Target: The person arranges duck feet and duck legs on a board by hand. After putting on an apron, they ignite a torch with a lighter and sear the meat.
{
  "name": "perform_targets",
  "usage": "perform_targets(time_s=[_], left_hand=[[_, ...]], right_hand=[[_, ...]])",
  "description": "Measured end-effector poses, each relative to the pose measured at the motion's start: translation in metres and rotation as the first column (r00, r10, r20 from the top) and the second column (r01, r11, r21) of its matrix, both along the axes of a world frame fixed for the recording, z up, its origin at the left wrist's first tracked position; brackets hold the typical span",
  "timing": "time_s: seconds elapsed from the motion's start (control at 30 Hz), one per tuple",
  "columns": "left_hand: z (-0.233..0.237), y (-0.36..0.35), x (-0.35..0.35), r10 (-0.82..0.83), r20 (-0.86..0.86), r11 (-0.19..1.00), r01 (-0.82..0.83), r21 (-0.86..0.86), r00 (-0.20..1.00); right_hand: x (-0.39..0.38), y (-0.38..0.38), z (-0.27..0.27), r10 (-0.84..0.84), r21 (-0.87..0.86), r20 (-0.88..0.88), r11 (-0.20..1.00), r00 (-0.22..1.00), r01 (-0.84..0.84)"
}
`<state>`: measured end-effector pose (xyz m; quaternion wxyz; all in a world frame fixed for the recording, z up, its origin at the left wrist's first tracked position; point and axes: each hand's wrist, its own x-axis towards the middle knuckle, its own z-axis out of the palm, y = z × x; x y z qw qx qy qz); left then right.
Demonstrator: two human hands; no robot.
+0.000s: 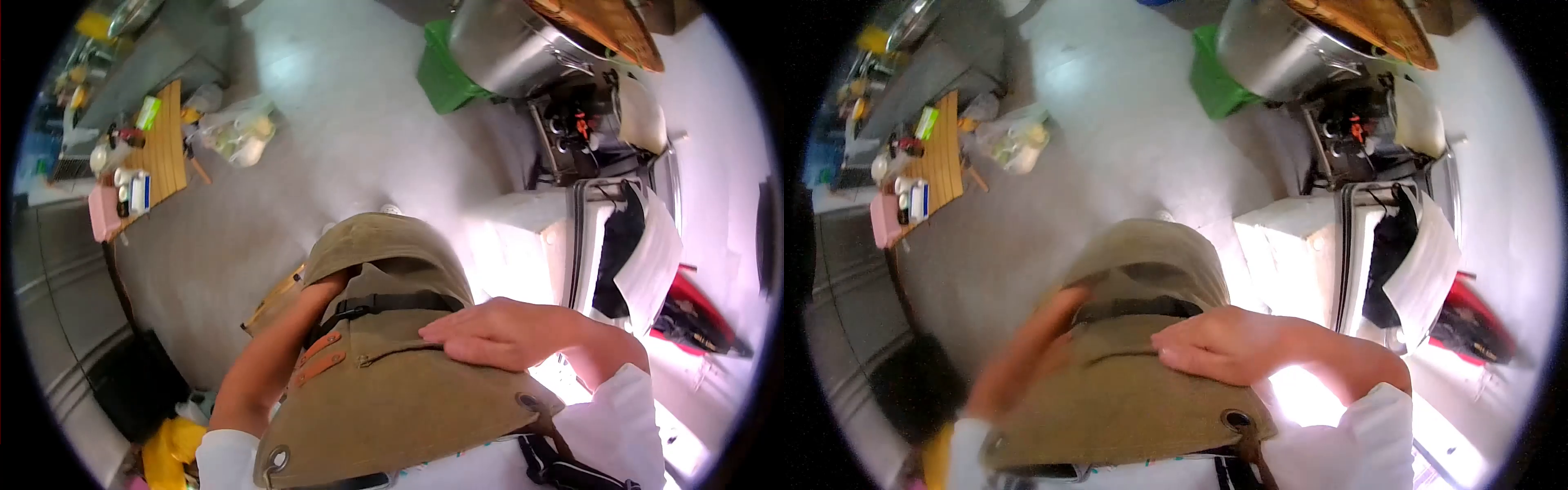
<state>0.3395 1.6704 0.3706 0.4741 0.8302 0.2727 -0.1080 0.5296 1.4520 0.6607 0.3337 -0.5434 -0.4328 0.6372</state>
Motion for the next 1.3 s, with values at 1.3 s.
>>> perform_targets(time_s=[1.3], left_hand=[[0.117, 0.080, -0.096, 0.136, -0.195, 0.879, -0.210, -0.429, 0.971]], right_hand=[[-0.021, 0.128, 0.014, 0.325, 0.061, 0.348, 0.928, 0.879, -0.368]])
